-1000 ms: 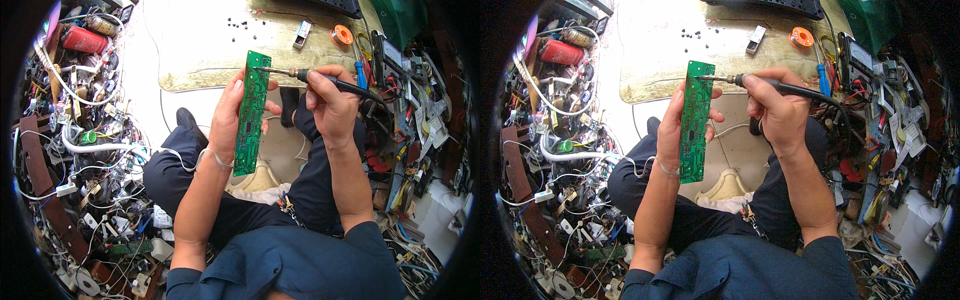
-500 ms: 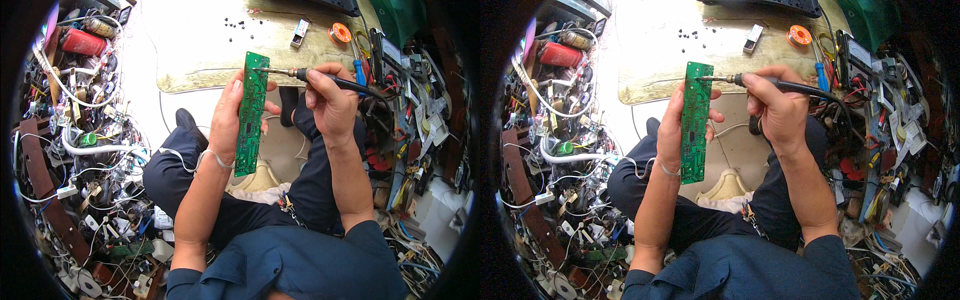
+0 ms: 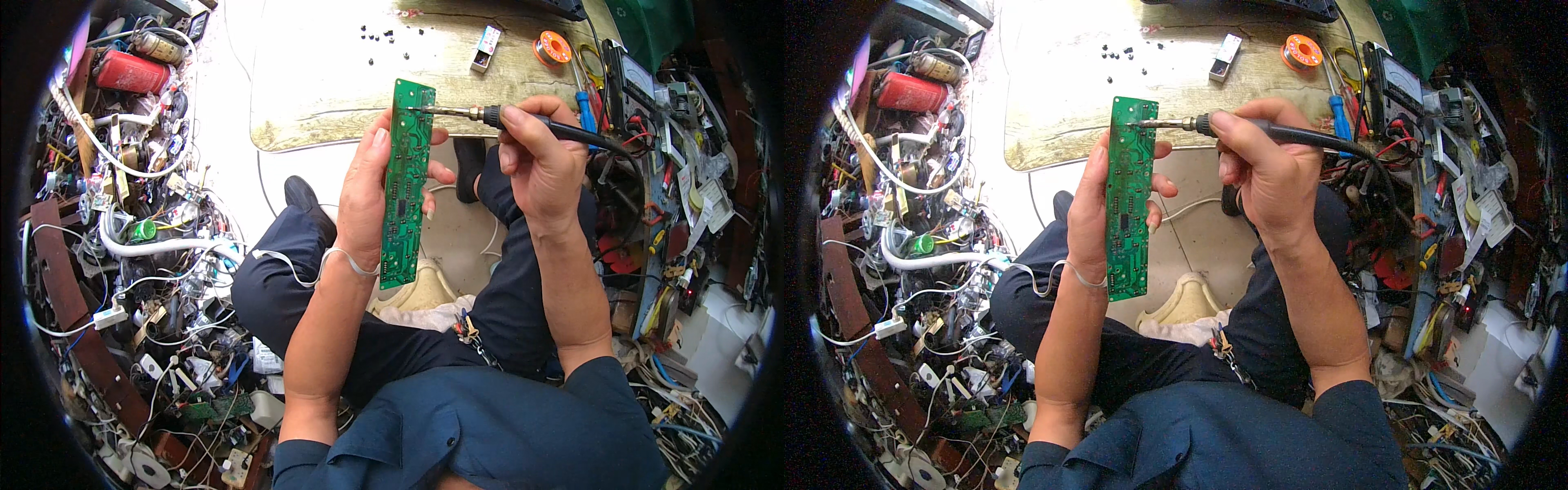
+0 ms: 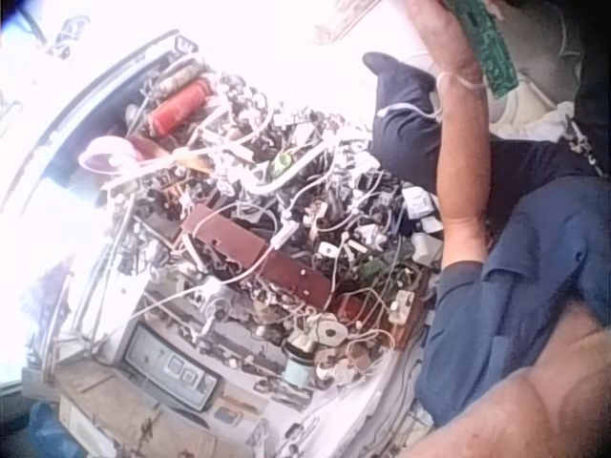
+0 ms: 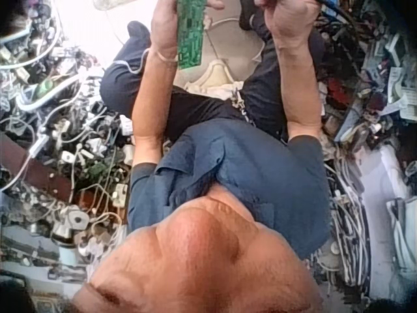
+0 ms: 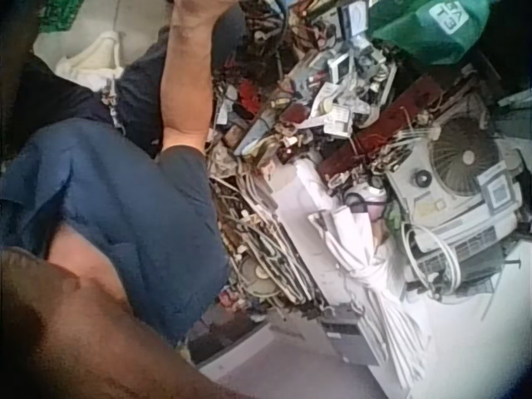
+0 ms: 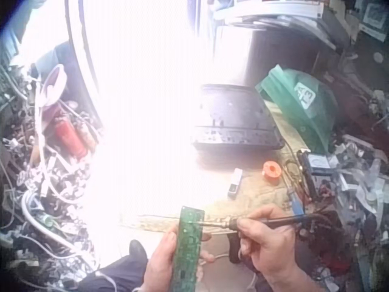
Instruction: The person holds a green circuit board in the left hand and uses a soldering iron in the right hand to apply heat to various points on the board. The person repeatedly touches the iron to different pads and components across the board's surface.
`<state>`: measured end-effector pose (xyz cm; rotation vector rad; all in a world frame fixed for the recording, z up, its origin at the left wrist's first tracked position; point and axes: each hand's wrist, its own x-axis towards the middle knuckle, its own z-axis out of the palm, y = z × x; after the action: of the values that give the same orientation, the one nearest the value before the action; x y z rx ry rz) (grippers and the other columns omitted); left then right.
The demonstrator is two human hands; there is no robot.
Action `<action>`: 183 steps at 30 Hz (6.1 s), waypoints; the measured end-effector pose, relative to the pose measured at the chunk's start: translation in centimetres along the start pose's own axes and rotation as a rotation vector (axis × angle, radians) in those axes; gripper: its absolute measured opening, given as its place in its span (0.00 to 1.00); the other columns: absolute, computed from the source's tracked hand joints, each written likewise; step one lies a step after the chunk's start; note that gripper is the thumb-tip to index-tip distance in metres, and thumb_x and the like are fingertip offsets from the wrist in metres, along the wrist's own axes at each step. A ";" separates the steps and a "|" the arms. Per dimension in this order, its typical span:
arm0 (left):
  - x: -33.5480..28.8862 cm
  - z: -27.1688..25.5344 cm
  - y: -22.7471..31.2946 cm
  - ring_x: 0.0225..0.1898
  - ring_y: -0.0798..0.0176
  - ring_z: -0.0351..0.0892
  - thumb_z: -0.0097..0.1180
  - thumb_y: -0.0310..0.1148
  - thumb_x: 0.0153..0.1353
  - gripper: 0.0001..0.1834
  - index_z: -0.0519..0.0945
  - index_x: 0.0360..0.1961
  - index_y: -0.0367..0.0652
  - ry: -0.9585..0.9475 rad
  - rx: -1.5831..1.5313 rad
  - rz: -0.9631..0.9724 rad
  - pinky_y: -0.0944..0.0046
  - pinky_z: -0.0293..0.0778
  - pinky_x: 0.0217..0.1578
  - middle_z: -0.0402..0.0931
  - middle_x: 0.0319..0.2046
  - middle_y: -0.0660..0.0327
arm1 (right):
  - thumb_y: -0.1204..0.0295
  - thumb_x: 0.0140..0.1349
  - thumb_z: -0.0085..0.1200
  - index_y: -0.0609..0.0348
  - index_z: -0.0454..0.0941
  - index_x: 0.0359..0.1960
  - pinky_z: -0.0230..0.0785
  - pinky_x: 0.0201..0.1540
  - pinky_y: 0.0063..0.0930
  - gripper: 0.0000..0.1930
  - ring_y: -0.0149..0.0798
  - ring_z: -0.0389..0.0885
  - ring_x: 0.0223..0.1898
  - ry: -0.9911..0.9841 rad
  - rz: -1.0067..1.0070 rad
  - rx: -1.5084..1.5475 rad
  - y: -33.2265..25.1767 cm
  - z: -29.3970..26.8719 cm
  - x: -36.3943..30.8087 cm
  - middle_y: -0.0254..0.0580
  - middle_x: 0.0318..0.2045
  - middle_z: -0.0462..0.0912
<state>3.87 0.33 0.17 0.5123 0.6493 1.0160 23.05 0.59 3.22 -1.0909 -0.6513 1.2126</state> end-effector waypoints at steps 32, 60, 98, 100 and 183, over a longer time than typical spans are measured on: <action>0.1 0.1 -0.3 0.39 0.59 0.86 0.35 0.50 0.80 0.29 0.59 0.73 0.46 0.027 0.014 0.018 0.71 0.82 0.22 0.75 0.55 0.46 | 0.74 0.61 0.67 0.61 0.77 0.38 0.68 0.18 0.20 0.10 0.29 0.76 0.16 0.034 0.130 0.062 0.0 -0.3 0.6 0.40 0.23 0.81; 0.2 0.1 0.0 0.35 0.56 0.87 0.42 0.47 0.79 0.26 0.64 0.69 0.42 0.103 0.019 0.023 0.66 0.81 0.23 0.79 0.52 0.44 | 0.74 0.61 0.67 0.62 0.76 0.38 0.68 0.20 0.20 0.11 0.29 0.76 0.16 -0.001 0.103 0.037 0.5 0.2 0.5 0.39 0.23 0.81; 0.3 -1.6 -0.7 0.41 0.54 0.88 0.37 0.55 0.79 0.30 0.70 0.64 0.40 0.028 -0.242 -0.067 0.65 0.85 0.28 0.78 0.57 0.47 | 0.82 0.50 0.68 0.61 0.78 0.37 0.74 0.34 0.29 0.14 0.37 0.81 0.29 -0.257 -0.639 -0.556 -0.2 0.0 -0.7 0.45 0.31 0.83; 0.3 -1.7 -0.7 0.41 0.54 0.88 0.37 0.55 0.79 0.30 0.70 0.64 0.39 0.024 -0.247 -0.064 0.65 0.85 0.29 0.78 0.57 0.47 | 0.82 0.50 0.69 0.61 0.78 0.37 0.74 0.33 0.29 0.14 0.37 0.81 0.29 -0.282 -0.684 -0.573 -0.2 -0.1 -0.4 0.45 0.30 0.83; 0.3 -0.8 -0.4 0.40 0.54 0.88 0.42 0.55 0.78 0.30 0.70 0.63 0.38 0.059 -0.182 -0.021 0.66 0.85 0.28 0.78 0.56 0.46 | 0.81 0.50 0.69 0.60 0.77 0.40 0.77 0.34 0.32 0.16 0.43 0.84 0.30 -0.309 -0.748 -0.709 -1.1 -0.4 -0.4 0.48 0.31 0.83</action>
<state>3.64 0.56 -0.73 0.3168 0.6069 1.0615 23.72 0.06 4.10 -1.0628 -1.6412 0.4833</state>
